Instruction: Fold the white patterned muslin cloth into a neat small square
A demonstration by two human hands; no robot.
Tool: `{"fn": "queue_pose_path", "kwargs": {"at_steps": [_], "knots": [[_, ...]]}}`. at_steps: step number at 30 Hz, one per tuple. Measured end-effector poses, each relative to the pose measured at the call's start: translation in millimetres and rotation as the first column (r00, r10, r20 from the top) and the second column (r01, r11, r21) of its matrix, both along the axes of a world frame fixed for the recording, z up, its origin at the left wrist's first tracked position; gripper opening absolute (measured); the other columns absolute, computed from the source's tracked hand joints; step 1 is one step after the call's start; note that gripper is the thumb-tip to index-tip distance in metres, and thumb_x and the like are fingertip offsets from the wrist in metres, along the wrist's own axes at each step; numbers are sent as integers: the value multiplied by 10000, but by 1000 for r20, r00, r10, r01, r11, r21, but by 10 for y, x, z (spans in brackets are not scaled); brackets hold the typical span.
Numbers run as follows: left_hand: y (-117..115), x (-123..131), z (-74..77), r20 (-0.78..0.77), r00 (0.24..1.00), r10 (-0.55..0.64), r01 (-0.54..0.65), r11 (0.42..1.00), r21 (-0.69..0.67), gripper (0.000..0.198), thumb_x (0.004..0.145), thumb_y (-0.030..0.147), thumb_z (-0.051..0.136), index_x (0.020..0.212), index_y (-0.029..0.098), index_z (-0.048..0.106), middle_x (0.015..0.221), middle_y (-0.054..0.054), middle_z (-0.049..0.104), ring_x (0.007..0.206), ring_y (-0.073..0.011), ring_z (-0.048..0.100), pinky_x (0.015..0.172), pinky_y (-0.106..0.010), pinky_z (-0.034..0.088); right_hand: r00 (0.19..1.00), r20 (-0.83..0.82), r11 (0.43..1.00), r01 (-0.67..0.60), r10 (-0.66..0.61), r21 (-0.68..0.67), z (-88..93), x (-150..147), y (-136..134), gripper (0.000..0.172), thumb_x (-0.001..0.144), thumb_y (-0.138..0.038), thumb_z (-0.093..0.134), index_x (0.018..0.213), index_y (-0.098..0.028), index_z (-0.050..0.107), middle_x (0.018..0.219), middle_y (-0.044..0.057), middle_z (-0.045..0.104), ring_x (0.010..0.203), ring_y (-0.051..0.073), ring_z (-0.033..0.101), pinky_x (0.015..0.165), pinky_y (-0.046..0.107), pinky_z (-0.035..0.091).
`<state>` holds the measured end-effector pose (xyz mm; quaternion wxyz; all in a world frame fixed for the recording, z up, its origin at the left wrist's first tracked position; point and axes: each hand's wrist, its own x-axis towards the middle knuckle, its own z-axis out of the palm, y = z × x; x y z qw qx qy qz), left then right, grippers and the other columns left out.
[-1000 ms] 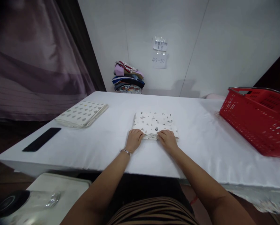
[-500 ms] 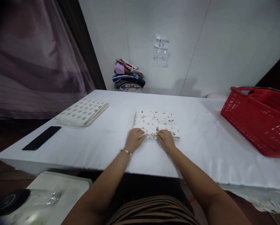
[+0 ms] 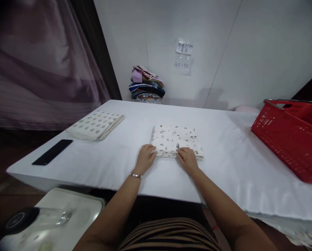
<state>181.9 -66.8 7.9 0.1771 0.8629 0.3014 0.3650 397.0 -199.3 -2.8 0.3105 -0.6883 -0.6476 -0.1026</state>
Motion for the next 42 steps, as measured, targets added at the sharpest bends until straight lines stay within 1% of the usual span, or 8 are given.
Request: {"fn": "queue_pose_path", "kwargs": {"at_steps": [6, 14, 18, 21, 27, 32, 38, 42], "knots": [[38, -36, -11, 67, 997, 37, -35, 999, -23, 257, 830, 97, 470, 1000, 204, 629, 1001, -50, 596, 999, -179, 506, 894, -352, 459, 1000, -4, 1000, -8, 8, 9, -21, 16, 0, 249, 915, -312, 456, 1029, -220, 657, 977, 72, 654, 931, 221, 547, 791, 374, 388], [96, -87, 147, -281, 959, -31, 56, 995, 82, 197, 871, 165, 483, 978, 225, 636, 1020, -54, 597, 1002, -199, 489, 823, -359, 443, 1000, -1, 1000, -7, 7, 12, -59, 38, 16, 246, 913, -317, 456, 1019, -222, 657, 976, 67, 654, 929, 216, 551, 779, 367, 389], [158, -64, 296, -409, 912, -39, 89, 991, 105, 149, 855, 171, 514, 834, 223, 653, 956, -54, 595, 967, -207, 492, 773, -354, 426, 1000, -4, 1000, -12, 12, 17, -50, 25, 9, 256, 912, -320, 453, 1034, -227, 658, 986, 71, 651, 936, 224, 552, 784, 377, 396], [182, -21, 363, -472, 881, -31, 104, 986, 129, 222, 868, 162, 478, 720, 205, 637, 889, -64, 589, 910, -207, 495, 732, -352, 417, 1000, 1, 1000, -15, 15, 24, -34, 11, -4, 264, 912, -328, 451, 1040, -236, 663, 985, 73, 651, 932, 228, 553, 781, 382, 400], [184, -68, 237, -443, 897, -2, 107, 972, 211, 212, 877, 116, 439, 825, 201, 626, 936, -71, 589, 944, -205, 489, 754, -351, 422, 1000, -6, 999, -23, 24, 39, -38, 10, -14, 264, 912, -336, 451, 1028, -236, 666, 980, 73, 651, 933, 230, 552, 771, 383, 402], [212, -176, 106, -371, 927, -62, 132, 977, 165, 169, 896, 168, 460, 891, 207, 625, 923, -48, 601, 909, -177, 520, 770, -319, 444, 1000, 2, 999, -16, 16, 28, -31, -3, -12, 253, 912, -324, 456, 1015, -221, 662, 974, 68, 651, 926, 224, 548, 765, 378, 396], [261, -251, 138, -345, 921, -181, 208, 977, 41, 199, 902, 233, 450, 996, 238, 625, 999, -34, 596, 904, -152, 561, 779, -294, 469, 1000, 12, 999, -18, 18, 33, -15, -16, -22, 255, 898, -311, 468, 1056, -235, 653, 992, 68, 645, 938, 225, 546, 774, 377, 396], [292, -227, 184, -397, 899, -184, 228, 971, 68, 186, 887, 216, 463, 936, 240, 641, 976, -33, 596, 892, -160, 563, 750, -289, 462, 1000, 16, 1000, -17, 17, 25, -17, -14, -24, 249, 892, -311, 477, 1055, -238, 650, 999, 71, 646, 943, 234, 547, 778, 382, 392]]}}
